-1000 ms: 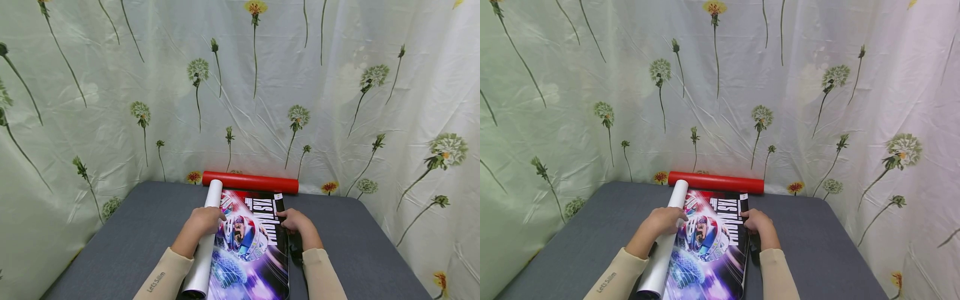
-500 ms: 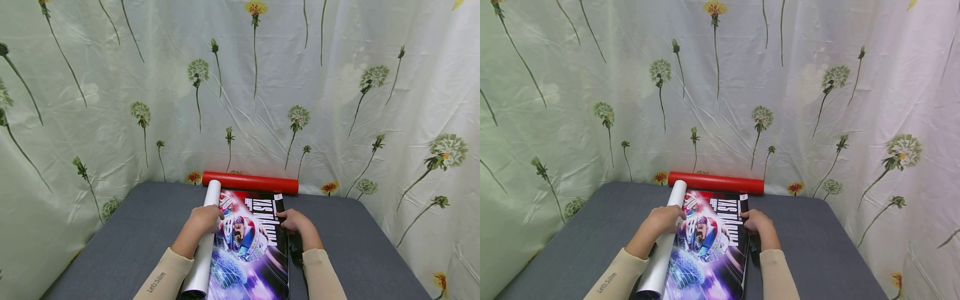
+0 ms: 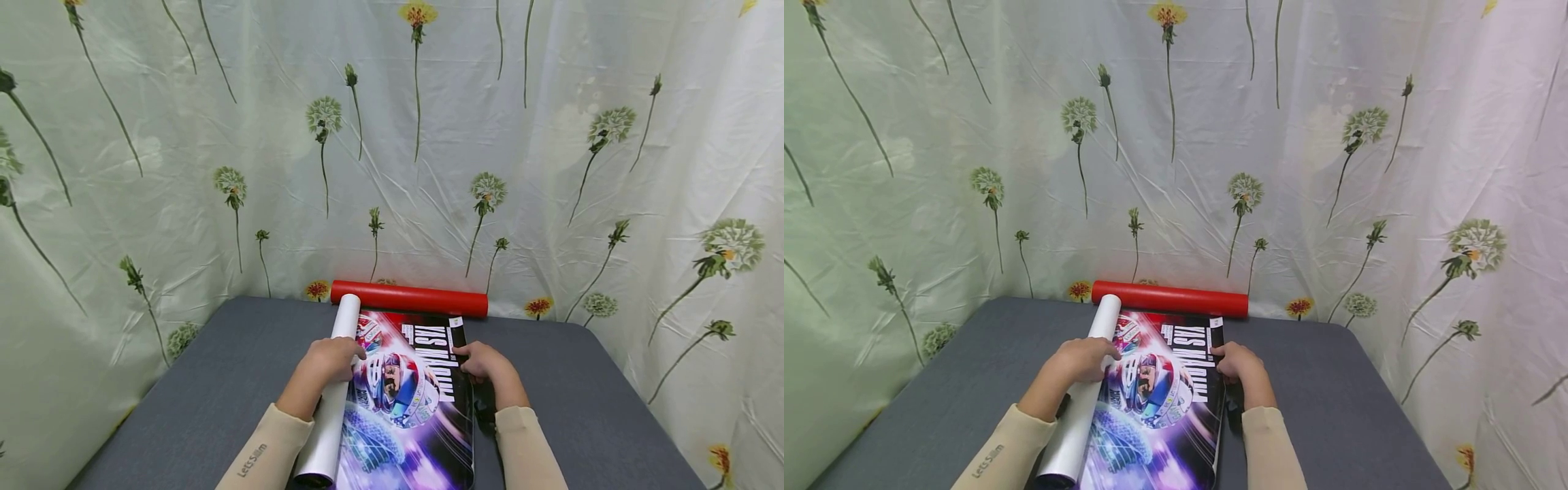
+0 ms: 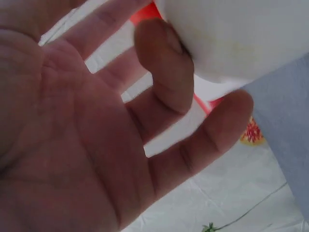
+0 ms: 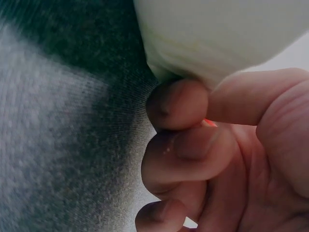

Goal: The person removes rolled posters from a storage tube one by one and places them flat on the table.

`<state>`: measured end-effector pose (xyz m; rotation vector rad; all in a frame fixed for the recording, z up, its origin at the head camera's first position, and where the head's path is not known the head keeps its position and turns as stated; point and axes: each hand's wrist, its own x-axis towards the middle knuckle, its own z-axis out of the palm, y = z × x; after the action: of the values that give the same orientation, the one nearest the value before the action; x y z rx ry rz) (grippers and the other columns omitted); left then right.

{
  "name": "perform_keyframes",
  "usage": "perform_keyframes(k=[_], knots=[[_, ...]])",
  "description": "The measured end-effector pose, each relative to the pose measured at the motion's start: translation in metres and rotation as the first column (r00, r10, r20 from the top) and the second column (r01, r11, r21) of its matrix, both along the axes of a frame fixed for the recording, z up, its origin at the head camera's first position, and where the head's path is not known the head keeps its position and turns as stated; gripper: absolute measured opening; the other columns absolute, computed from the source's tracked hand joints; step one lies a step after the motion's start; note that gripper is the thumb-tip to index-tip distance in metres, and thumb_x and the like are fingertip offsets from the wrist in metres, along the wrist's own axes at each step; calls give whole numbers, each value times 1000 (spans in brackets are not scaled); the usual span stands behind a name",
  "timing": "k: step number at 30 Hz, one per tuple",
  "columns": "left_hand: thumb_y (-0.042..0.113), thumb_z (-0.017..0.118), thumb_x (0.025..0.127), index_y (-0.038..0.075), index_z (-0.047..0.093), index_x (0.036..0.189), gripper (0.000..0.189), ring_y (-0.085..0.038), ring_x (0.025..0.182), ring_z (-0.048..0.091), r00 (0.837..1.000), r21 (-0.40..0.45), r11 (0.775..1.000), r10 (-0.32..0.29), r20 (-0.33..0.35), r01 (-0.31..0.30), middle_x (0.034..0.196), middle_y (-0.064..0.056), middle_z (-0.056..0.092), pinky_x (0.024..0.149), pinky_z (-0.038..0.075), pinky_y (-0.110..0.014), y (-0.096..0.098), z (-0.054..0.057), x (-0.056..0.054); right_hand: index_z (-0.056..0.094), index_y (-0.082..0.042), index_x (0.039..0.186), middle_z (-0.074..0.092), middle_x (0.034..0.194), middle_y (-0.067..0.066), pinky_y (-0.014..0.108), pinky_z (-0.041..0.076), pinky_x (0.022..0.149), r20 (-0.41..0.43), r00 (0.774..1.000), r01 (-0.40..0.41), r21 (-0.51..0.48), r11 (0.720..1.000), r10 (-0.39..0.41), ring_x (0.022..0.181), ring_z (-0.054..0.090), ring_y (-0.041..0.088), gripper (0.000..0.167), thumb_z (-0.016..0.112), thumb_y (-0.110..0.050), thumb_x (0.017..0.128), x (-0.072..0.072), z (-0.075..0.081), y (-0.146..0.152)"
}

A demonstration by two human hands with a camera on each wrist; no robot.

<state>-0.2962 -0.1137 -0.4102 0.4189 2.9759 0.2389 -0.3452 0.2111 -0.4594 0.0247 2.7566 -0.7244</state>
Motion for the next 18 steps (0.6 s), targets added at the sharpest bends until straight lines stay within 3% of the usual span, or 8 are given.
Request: perform_keyframes(k=[7, 15, 18], knots=[[17, 90, 82, 23, 80, 117, 36, -27, 93, 66, 999, -24, 999, 22, -44, -23, 116, -4, 75, 88, 58, -53, 2, -1, -2, 62, -13, 149, 63, 88, 16, 32, 46, 63, 0, 1000, 14, -1, 1000, -14, 63, 57, 23, 53, 63, -1, 97, 2, 1, 4], [11, 84, 88, 22, 80, 121, 34, -28, 92, 66, 1000, 26, 1000, 2, 24, -2, 119, -5, 77, 89, 58, -53, 1, 0, -1, 60, -10, 150, 62, 86, 15, 29, 47, 61, -3, 1000, -1, -42, 999, 1, 61, 54, 19, 54, 61, 2, 97, 6, 4, 9], [15, 86, 87, 20, 80, 120, 34, -27, 92, 66, 1000, 32, 999, 7, 26, -8, 115, -4, 77, 88, 58, -53, 1, 1, -1, 60, -10, 150, 61, 84, 14, 28, 46, 60, 2, 1000, -8, -41, 999, 8, 60, 53, 18, 54, 61, 2, 97, 7, 5, 10]])
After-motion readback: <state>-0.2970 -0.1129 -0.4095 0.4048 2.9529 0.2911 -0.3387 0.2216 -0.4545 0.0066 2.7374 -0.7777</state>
